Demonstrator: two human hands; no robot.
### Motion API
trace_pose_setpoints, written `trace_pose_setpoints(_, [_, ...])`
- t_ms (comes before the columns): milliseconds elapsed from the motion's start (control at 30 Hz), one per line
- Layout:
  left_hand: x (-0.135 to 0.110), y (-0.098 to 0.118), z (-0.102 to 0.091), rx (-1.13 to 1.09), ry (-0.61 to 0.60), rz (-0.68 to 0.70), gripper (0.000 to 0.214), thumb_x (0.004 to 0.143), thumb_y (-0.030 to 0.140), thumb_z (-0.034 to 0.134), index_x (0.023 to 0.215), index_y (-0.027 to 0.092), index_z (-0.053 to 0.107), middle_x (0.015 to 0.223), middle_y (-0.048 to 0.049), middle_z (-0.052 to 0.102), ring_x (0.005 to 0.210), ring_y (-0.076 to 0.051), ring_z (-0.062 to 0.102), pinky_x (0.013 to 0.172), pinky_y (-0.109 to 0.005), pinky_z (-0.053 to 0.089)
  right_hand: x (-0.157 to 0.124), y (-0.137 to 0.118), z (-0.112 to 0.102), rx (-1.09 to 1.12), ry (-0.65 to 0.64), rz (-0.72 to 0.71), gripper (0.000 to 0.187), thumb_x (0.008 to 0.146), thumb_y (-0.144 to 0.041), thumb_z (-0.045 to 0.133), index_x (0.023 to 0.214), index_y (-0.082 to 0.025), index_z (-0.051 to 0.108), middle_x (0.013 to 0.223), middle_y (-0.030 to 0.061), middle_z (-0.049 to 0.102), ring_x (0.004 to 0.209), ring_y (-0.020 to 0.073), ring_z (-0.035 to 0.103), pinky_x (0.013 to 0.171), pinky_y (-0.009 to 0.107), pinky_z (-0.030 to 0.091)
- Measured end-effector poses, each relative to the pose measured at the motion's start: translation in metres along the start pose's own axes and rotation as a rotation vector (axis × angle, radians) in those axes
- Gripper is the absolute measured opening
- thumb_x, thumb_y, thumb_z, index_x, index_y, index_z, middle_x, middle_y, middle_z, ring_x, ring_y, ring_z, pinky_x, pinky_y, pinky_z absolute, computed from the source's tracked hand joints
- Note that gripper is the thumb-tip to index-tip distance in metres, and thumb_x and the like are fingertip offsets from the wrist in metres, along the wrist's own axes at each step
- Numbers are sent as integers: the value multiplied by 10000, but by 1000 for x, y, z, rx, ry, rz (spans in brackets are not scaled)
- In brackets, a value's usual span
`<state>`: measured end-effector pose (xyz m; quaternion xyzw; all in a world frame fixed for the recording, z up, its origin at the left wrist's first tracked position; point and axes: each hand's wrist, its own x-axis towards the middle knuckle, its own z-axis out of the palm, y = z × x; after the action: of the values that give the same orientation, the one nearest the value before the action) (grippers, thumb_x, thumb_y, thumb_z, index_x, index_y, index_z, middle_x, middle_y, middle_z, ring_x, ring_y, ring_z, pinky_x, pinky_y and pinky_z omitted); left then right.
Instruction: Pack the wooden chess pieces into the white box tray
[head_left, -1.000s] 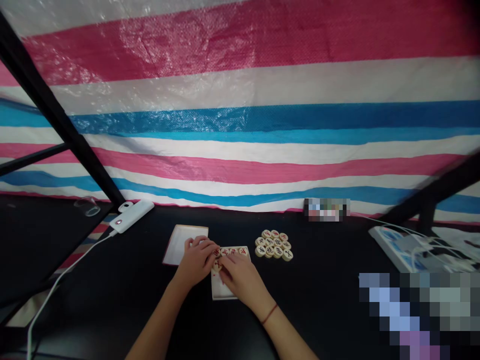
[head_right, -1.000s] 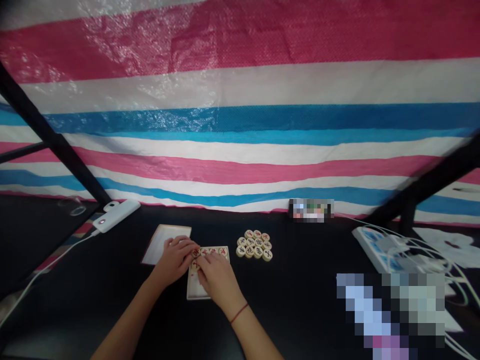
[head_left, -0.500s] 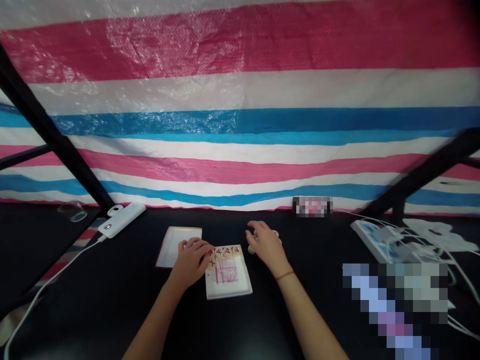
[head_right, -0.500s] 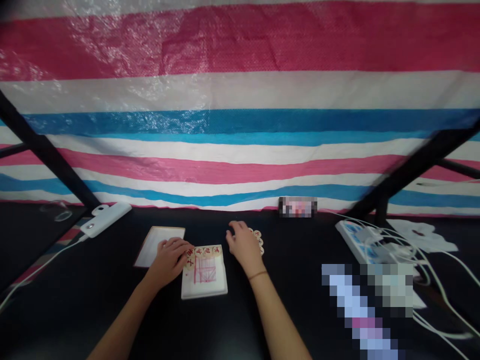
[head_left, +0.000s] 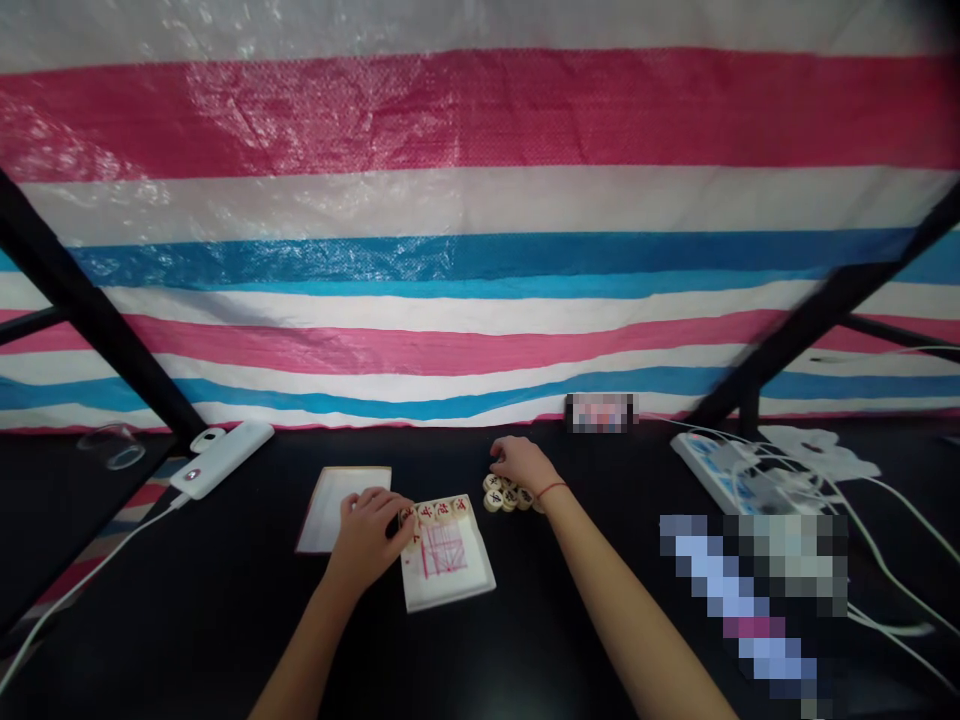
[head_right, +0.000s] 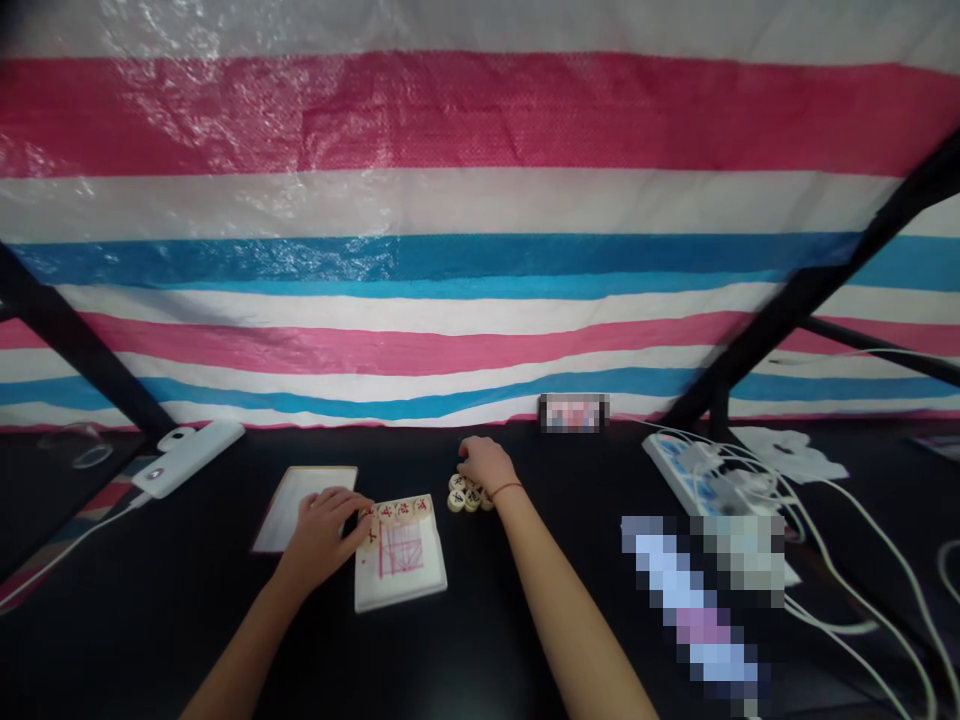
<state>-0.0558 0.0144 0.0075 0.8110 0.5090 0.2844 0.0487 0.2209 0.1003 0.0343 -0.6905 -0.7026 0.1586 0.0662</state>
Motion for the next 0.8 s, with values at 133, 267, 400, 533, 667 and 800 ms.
trace_pose_setpoints(133, [-1, -6, 4, 13, 67, 9, 166, 831, 257, 588, 971, 252, 677, 964, -46, 723, 959, -243, 620, 887, -445, 399, -3, -4, -7, 54, 75, -24, 221, 735, -161, 647, 949, -176, 697, 866, 58, 722, 868, 198, 670, 748, 262, 452])
trace_pose_setpoints(267, [-3, -13, 14, -7, 194, 35, 247, 845, 290, 598, 1082, 258, 660, 1026, -67, 700, 977, -246, 638, 873, -426, 481, -26, -24, 0, 423, 139, -139, 304, 846, -309, 554, 1119, -190, 614, 961, 41, 713, 639, 122, 662, 616, 238, 496])
trace_pose_setpoints(400, [-5, -9, 18, -96, 224, 87, 368, 863, 373, 609, 1219, 282, 595, 1119, -63, 663, 1027, -223, 643, 891, -364, 541, -59, -57, 27, 880, 54, -244, 314, 777, -348, 625, 1045, -183, 626, 916, 39, 709, 561, 112, 631, 504, 223, 489])
trace_pose_setpoints(533, [-5, 1, 15, -194, 181, 168, 337, 901, 358, 564, 1227, 275, 578, 1147, -60, 651, 1030, -196, 655, 900, -315, 557, -77, -79, 53, 1009, 73, -267, 266, 751, -315, 662, 983, -185, 643, 857, 27, 710, 575, 101, 618, 547, 215, 492])
trace_pose_setpoints(667, [-4, 5, 15, -251, 122, 141, 247, 917, 293, 531, 1152, 260, 598, 1126, -51, 659, 1005, -178, 667, 886, -295, 563, -80, -83, 61, 1053, 79, -282, 210, 762, -305, 660, 932, -180, 649, 660, -15, 662, 562, 115, 607, 541, 212, 477])
trace_pose_setpoints(800, [-3, 7, 14, -294, 103, 107, 201, 892, 240, 541, 1088, 237, 584, 1095, -50, 651, 994, -171, 655, 869, -296, 553, -79, -74, 58, 1062, 96, -287, 235, 774, -353, 662, 933, -180, 659, 689, 7, 680, 618, 141, 647, 584, 235, 502])
